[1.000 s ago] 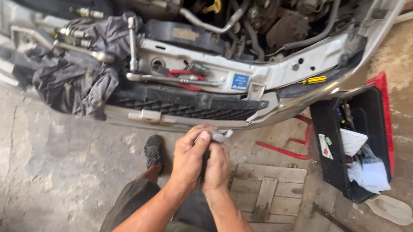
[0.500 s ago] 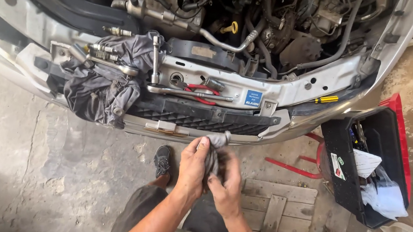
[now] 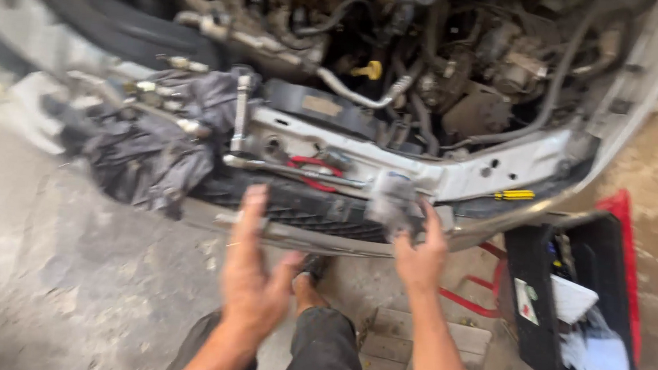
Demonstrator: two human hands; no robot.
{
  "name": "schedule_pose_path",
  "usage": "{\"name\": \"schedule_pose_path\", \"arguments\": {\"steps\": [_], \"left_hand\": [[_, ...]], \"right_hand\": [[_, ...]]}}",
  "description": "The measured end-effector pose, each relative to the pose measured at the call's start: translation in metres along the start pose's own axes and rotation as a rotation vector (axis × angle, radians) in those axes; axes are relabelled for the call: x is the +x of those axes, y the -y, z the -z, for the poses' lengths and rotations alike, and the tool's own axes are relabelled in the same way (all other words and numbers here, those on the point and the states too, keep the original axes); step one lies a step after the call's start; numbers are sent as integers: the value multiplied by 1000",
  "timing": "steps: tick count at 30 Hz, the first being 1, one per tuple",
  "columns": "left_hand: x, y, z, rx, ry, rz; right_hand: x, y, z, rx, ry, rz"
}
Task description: Using a socket wrench to remove and inspect spark plugs from a car engine.
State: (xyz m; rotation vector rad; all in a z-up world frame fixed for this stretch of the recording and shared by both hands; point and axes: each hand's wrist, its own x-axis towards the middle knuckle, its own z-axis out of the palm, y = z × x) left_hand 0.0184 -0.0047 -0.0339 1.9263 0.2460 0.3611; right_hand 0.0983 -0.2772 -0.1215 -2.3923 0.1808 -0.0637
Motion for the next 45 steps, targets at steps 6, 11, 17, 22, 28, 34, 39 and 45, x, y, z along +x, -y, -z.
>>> {"name": "schedule_pose_path", "arguments": {"steps": [6,11,17,22,28,34,39,45], "left_hand": [[12,-4,57,69,-246,-359],[28,2,62,194,-256,-273],[15,19,18,335,-216,-138],[12,23,-13,318,-186,-144],[11,29,-48,409,-100,-157],[13,49,-84,497,0,-115],[22,43,-103,485,0,-95],[25,47,-109,492,-7,-95]], "right_hand": [[10,90,63,88,-577,590],[34,83,70,61,-542,657],[27,77,53,-13,-429,536],[23,88,57,-71,-470,596],[16,31,42,-72,-400,537],[31,43,20,-76,-318,491],[44,31,11,-76,-291,521],[45,22,6,-147,-181,518]]}}
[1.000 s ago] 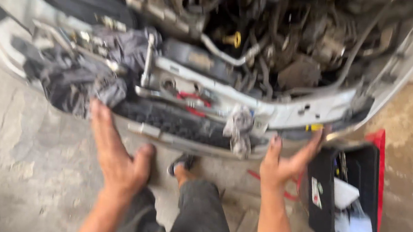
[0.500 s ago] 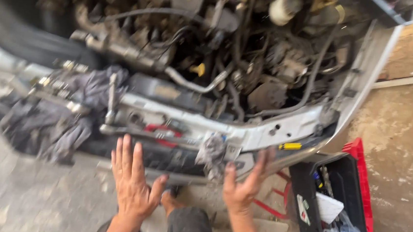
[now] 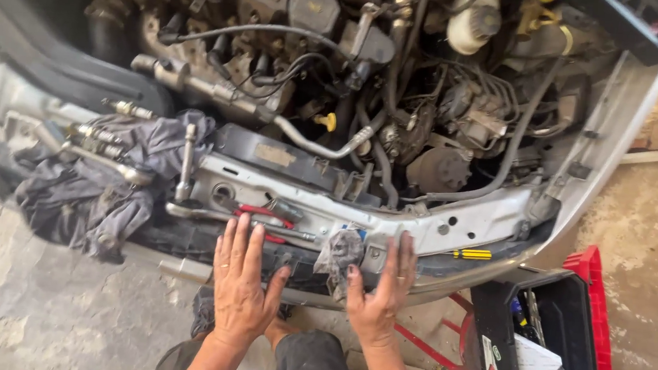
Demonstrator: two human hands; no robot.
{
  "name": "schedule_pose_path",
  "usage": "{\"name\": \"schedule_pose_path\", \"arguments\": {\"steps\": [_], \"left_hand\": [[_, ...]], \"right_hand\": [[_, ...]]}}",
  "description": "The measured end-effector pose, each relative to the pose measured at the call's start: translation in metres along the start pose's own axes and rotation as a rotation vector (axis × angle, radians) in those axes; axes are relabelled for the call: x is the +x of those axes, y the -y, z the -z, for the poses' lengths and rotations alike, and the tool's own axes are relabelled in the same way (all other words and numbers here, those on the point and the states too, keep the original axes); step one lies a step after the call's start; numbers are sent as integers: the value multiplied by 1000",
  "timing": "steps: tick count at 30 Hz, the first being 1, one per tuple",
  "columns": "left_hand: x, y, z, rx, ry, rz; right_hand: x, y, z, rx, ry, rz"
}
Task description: Using a socket wrench to remove and inspect spark plugs from a car engine.
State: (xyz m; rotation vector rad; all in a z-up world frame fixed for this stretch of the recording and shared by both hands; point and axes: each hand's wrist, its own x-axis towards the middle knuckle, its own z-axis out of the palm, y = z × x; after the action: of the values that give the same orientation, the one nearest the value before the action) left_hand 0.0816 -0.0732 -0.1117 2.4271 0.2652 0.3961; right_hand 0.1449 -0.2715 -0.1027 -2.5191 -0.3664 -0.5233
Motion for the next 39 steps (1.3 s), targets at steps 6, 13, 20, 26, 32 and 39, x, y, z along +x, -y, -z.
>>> {"name": "schedule_pose_path", "arguments": {"steps": [6,13,20,26,32,39], "left_hand": [[7,-11,-1,-47,-26,34],[-1,-30,16,24,-76,-114],[5,-31,12,-70,32,-155],[44,-69,46,-242,-170,-227],[99,-88,99,-318,-375,-407],[157,-55,124,-197,-464,-536]], "right_hand": [[24,-1,18,31,23,137],[39,19,64,51,24,140],[4,14,65,81,69,33],[-4,14,79,112,65,-23],[11,32,91,94,90,-53],[32,73,63,86,-48,-124]]}}
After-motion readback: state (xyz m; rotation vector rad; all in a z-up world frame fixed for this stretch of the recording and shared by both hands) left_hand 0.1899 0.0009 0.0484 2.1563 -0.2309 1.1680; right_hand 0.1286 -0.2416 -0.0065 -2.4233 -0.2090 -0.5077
